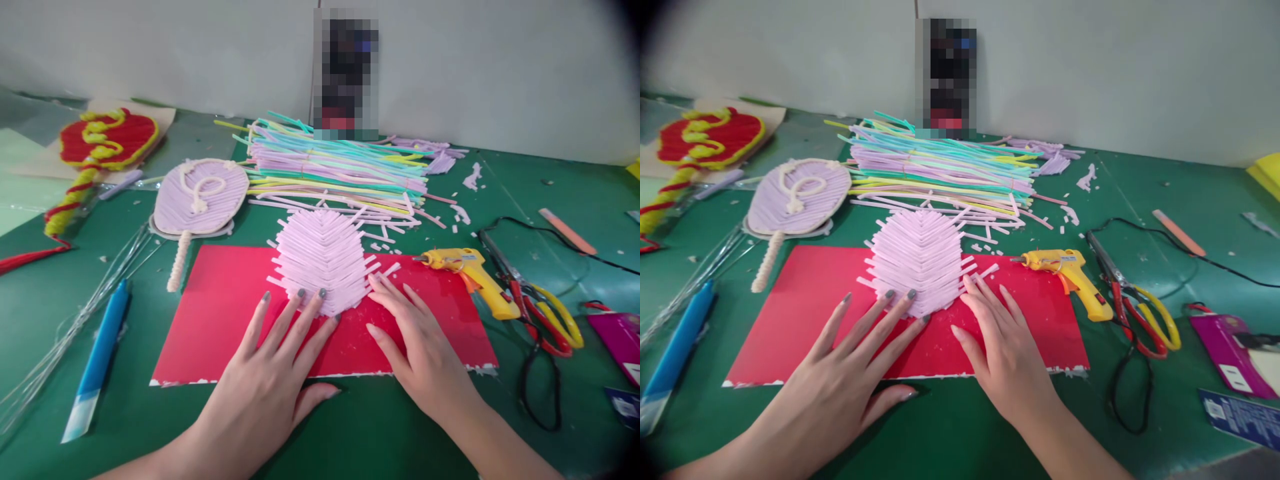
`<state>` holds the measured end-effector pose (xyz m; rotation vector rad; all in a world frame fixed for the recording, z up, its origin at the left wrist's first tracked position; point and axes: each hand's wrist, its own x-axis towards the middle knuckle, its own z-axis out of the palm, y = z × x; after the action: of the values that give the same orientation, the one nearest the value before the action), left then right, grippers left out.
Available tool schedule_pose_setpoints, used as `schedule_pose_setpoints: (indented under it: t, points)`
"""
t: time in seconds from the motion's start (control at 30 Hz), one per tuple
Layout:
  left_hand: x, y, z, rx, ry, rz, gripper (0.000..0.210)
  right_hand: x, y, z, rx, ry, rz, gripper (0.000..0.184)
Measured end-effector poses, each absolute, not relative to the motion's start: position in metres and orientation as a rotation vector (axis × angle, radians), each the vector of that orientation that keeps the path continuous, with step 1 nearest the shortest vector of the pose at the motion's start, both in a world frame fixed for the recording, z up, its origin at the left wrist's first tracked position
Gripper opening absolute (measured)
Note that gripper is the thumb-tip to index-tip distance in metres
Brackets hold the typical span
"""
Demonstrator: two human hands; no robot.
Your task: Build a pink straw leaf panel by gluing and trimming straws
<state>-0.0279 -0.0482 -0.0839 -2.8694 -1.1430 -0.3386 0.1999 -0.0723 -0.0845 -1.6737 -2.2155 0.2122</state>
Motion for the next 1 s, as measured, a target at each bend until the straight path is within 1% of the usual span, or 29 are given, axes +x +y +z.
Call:
schedule_pose_setpoints:
  t: [0.27, 0.5, 0.57, 0.73, 1.0]
  points:
    - [-0.0278, -0.0486, -0.0840, -2.872, -1.148, -0.351, 0.057, 0.2007, -0.0723, -0.0852, -1.677, -2.245, 0.198, 0.040]
    - [-0.0274, -0.0488, -0.0842, -2.860, -1.142, -0.354, 0.057, 0.2004, -0.0731, -0.0849, -1.648, -2.198, 0.196, 0.028]
    - [-0.0274, -0.0492, -0.0847, -2.859, -1.138, -0.356, 0.057, 0.2004, -0.0740, -0.0842, -1.619, -2.182, 0.151, 0.031]
    - [-0.0279, -0.0495, -0.0856, -2.870, -1.153, -0.350, 0.058, 0.1998, -0.0757, -0.0813, -1.544, -2.292, 0.051, 0.045]
    - [-0.0279, -0.0491, -0.0850, -2.855, -1.143, -0.351, 0.056, 0.1995, -0.0747, -0.0811, -1.584, -2.439, 0.136, 0.047]
